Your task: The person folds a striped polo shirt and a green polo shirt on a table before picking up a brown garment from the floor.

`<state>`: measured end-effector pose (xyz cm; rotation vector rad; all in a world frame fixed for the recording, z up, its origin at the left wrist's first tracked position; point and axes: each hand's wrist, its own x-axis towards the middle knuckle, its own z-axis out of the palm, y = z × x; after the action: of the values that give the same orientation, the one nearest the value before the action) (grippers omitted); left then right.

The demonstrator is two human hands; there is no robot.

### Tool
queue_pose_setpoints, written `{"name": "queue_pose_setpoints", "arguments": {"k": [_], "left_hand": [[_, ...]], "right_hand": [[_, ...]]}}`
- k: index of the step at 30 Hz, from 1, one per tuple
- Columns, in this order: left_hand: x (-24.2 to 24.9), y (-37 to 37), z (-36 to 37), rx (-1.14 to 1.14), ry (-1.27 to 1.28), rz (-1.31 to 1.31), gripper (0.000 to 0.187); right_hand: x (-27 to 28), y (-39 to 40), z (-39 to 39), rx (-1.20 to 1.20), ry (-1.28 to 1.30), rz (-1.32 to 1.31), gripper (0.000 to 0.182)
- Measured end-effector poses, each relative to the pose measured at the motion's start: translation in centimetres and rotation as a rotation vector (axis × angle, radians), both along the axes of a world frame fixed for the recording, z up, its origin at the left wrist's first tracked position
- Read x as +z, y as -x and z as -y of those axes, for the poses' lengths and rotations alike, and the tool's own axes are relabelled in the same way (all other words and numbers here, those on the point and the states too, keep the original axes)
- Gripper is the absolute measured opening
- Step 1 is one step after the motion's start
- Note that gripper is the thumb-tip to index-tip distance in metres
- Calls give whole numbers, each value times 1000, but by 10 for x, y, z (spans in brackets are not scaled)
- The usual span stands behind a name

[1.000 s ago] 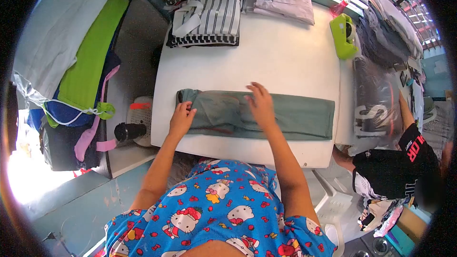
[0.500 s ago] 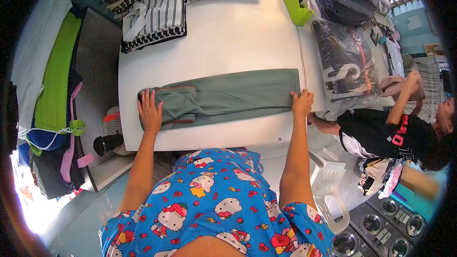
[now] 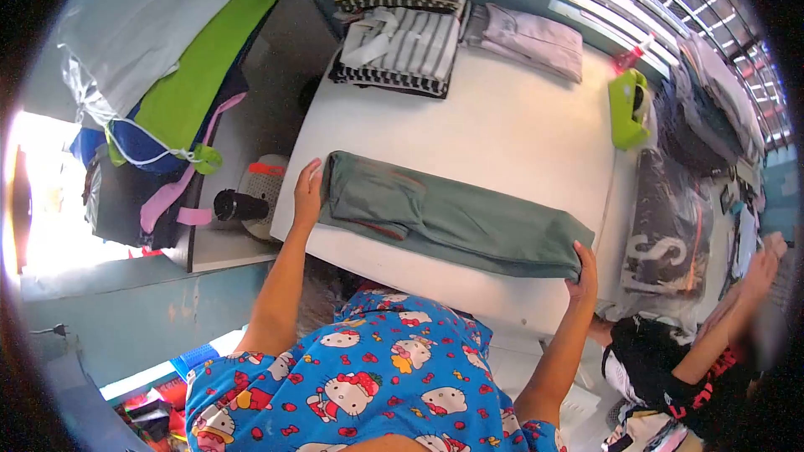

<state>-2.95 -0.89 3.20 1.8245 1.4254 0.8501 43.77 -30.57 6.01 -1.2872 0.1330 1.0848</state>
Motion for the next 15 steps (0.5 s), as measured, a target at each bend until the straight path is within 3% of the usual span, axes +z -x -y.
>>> {"name": "queue_pose_setpoints", "arguments": {"k": [1, 4, 8, 10, 12, 14, 15], "left_hand": [[5, 3, 2, 87, 153, 214, 36], [19, 17, 5, 109, 516, 518, 37], [11, 29, 0, 15, 599, 544, 39], [9, 34, -4, -31, 629, 575, 42], [5, 41, -10, -53, 722, 604, 44], [2, 46, -18, -52, 830, 600, 46], [1, 47, -22, -41, 892, 582, 48]], "right_hand": [[17, 23, -20, -35, -26, 60, 30], [32, 57, -59, 199, -235, 63, 34], [75, 171, -139, 302, -183, 179, 51], [60, 227, -169, 356, -211, 237, 63], [70, 270, -197, 673, -47, 358, 68], [56, 311, -222, 844, -73, 598, 68], [44, 329, -230, 838, -101, 493, 65]]}}
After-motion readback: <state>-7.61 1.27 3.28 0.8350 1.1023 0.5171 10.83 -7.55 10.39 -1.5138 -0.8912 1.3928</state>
